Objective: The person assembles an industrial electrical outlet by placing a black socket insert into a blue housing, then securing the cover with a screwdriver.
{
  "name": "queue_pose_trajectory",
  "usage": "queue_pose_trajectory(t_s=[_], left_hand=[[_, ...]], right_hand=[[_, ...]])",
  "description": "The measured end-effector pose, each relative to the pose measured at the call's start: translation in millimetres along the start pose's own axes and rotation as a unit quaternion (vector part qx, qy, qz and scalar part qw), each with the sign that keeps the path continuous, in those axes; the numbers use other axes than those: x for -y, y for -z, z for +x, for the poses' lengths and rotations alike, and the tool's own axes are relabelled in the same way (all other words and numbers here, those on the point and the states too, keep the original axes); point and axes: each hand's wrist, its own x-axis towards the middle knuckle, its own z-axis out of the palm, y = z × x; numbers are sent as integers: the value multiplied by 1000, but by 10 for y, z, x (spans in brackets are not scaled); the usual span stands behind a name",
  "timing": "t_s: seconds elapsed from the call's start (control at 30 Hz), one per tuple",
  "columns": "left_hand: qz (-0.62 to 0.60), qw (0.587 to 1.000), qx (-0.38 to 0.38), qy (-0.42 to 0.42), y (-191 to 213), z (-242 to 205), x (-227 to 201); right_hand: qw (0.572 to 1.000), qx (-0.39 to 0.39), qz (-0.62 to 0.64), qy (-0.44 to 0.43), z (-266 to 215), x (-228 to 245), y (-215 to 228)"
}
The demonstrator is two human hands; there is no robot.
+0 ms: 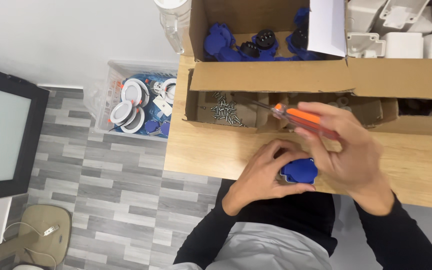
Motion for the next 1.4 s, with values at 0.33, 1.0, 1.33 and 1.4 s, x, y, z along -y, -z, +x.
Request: queue_pose_trajectory(t_s=[0.33, 1.0, 1.33, 1.4], left_hand=[[-2, 1000, 4, -12, 36, 61, -18], [-59, 994, -80, -55, -149, -5, 169], [-89, 963, -250, -47, 168, -295, -37], [-101, 955, -275, -39, 292, -327, -148]], right_hand=[[981, 74, -47, -175, 201, -92, -286], [991, -113, 72, 29, -204, -255, -156], [956, -286, 42, -39, -943, 203, 271], [941, -333, 18, -61, -1145, 240, 386]])
